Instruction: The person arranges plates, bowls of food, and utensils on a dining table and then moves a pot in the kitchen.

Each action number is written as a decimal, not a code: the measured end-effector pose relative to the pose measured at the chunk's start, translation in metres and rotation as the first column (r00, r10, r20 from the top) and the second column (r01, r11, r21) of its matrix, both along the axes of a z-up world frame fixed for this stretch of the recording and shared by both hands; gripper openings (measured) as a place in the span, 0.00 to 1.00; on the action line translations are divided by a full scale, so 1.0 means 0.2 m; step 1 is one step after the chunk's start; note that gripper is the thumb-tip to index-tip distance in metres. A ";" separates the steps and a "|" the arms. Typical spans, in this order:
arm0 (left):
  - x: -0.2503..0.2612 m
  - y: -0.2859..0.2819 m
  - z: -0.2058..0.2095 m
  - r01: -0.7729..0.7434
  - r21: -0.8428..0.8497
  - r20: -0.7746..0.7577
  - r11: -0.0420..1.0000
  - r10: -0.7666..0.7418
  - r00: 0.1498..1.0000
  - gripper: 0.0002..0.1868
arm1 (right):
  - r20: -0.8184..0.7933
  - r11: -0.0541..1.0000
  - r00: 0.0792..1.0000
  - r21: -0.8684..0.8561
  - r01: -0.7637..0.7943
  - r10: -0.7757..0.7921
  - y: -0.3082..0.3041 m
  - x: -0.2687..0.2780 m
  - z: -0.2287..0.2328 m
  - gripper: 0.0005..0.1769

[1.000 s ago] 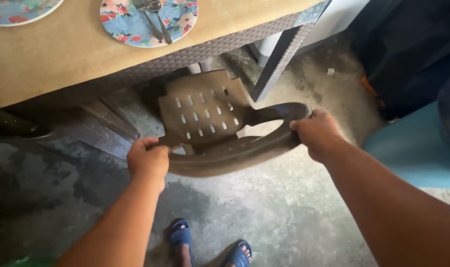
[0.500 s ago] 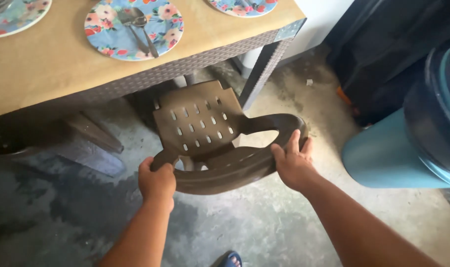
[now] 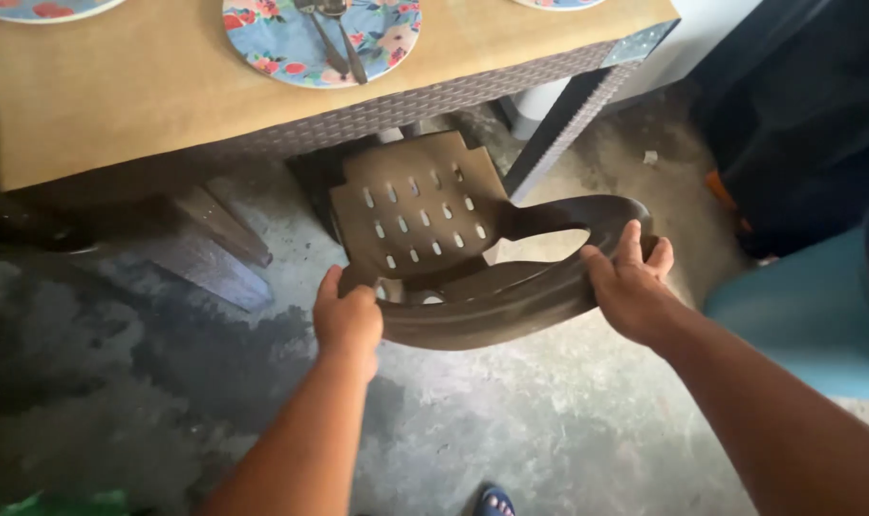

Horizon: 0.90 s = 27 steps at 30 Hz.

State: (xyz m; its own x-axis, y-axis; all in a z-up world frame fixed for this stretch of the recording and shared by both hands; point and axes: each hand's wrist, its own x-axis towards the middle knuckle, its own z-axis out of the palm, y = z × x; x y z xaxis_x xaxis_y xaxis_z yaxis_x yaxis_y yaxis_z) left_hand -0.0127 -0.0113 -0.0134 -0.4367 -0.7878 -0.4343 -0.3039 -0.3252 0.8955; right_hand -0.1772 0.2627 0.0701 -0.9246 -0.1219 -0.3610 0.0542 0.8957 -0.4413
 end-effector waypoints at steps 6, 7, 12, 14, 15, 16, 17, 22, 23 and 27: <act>-0.23 -0.07 -0.02 -0.091 -0.007 0.003 0.996 0.091 0.996 0.36 | 0.006 0.998 1.000 0.049 -0.026 0.025 -0.06 -0.28 0.03 0.52; -0.27 -0.08 -0.06 -0.112 -0.012 0.005 0.994 0.112 0.994 0.36 | 0.008 0.998 0.999 0.045 -0.047 0.046 -0.08 -0.32 0.05 0.52; -0.23 0.01 0.10 -0.060 -0.097 0.175 0.993 0.076 0.982 0.33 | 0.068 0.998 0.996 0.039 -0.058 0.055 -0.09 -0.26 0.15 0.53; -0.20 -0.03 0.08 -0.089 -0.026 0.111 0.996 0.092 0.990 0.35 | 0.040 0.993 0.994 0.049 -0.103 0.101 -0.07 -0.31 0.04 0.52; -0.18 -0.04 0.08 -0.101 0.052 0.054 0.994 0.098 0.994 0.37 | 0.020 0.988 0.991 0.066 -0.137 0.136 -0.06 -0.34 0.00 0.52; -0.18 -0.01 0.09 -0.110 0.047 0.039 0.993 0.108 0.993 0.37 | 0.005 0.987 0.989 0.062 -0.146 0.146 -0.05 -0.34 0.02 0.52; -0.17 0.01 0.10 -0.112 0.035 0.030 0.993 0.111 0.993 0.37 | 0.002 0.985 0.988 0.071 -0.155 0.156 -0.04 -0.32 0.02 0.52; -0.11 0.07 0.09 -0.138 0.001 0.091 0.990 0.137 0.986 0.37 | 0.040 0.988 0.990 0.071 -0.140 0.138 -0.04 -0.25 0.05 0.54; -0.10 0.08 0.07 -0.134 -0.027 0.108 0.991 0.136 0.985 0.36 | 0.036 0.987 0.989 0.066 -0.144 0.142 -0.01 -0.25 0.02 0.55; -0.07 -0.07 -0.30 -0.083 -0.225 0.099 0.971 0.108 0.989 0.35 | 0.020 0.990 0.989 -0.010 -0.144 0.144 0.02 -0.25 -0.08 0.57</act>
